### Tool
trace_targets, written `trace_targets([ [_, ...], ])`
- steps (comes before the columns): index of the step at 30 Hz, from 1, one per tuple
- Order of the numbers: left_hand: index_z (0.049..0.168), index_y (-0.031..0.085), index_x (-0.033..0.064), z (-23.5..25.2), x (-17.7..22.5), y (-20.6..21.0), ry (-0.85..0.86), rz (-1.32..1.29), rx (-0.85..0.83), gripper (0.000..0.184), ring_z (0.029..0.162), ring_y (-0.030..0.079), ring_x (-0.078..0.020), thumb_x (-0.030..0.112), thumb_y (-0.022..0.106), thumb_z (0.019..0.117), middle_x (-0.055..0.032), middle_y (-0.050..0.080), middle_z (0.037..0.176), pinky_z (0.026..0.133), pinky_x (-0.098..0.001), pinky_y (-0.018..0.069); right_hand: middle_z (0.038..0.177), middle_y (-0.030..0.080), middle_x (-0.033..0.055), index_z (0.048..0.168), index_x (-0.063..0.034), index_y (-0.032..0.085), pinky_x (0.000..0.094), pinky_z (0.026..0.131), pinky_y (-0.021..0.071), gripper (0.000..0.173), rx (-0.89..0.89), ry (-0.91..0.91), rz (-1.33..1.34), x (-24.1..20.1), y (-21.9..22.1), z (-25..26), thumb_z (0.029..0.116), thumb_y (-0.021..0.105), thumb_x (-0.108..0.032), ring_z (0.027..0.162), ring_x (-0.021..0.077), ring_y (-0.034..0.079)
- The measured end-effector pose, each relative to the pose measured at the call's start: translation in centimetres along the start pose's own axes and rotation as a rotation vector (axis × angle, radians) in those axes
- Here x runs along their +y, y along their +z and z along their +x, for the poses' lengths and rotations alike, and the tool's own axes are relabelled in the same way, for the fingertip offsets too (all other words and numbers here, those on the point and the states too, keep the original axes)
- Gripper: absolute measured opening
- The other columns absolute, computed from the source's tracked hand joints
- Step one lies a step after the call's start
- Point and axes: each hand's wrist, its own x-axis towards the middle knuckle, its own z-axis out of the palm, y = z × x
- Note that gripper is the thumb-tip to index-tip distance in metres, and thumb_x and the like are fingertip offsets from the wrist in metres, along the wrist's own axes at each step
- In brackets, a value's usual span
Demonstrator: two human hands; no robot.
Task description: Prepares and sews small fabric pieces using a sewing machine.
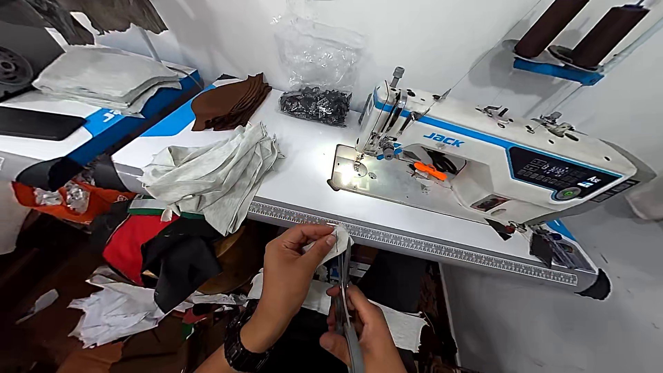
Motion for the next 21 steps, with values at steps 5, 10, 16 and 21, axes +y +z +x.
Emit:
trace_targets([
  [5, 0.103, 0.081, 0.0128, -0.1, -0.4, -0.5, 0.071, 0.073, 0.016, 0.015, 0.081, 0.071, -0.0162, 0.012, 0.079, 0.0884, -0.0042, 0.076, 0.095, 0.068, -0.0278, 0.0609, 0.086, 0.067, -0.0001, 0.127, 0.0009, 0.06, 0.0215, 0.054, 0.0534, 0.069, 0.027, -0.017, -0.031, -0.3, 0.2, 1.7, 0.0864, 0.077, -0.053, 0.068, 0.0062, 0.062],
  [10, 0.103, 0.082, 0.0131, -0.1, -0.7, -0.6, 0.127, 0.1, 0.038, 0.015, 0.073, 0.069, -0.0131, 0.012, 0.079, 0.0885, -0.0023, 0.076, 0.092, 0.061, -0.0242, 0.0582, 0.082, 0.066, -0.0007, 0.123, 0.0004, 0.062, 0.021, 0.052, 0.0525, 0.061, 0.055, -0.019, -0.083, -0.1, 0.5, 1.7, 0.0879, 0.079, -0.046, 0.064, 0.0052, 0.061],
  [16, 0.101, 0.082, 0.012, 0.0, -0.6, -0.9, 0.097, 0.081, 0.035, 0.013, 0.077, 0.071, -0.0146, 0.011, 0.079, 0.0877, -0.0042, 0.077, 0.091, 0.066, -0.0256, 0.0604, 0.073, 0.064, -0.0009, 0.115, -0.0008, 0.066, 0.02, 0.05, 0.0492, 0.039, 0.076, -0.05, -0.101, 0.6, 0.4, 1.3, 0.087, 0.081, -0.024, 0.057, 0.0039, 0.057],
  [21, 0.1, 0.082, 0.0112, 0.2, -0.2, -1.4, 0.044, 0.055, 0.011, 0.013, 0.073, 0.07, -0.0152, 0.01, 0.08, 0.087, -0.0057, 0.075, 0.087, 0.064, -0.0258, 0.0597, 0.072, 0.066, 0.0012, 0.118, -0.002, 0.066, 0.0292, 0.047, 0.0561, 0.04, 0.122, 0.028, -0.081, 0.6, -0.7, 0.7, 0.0854, 0.082, -0.019, 0.055, 0.0101, 0.063],
])
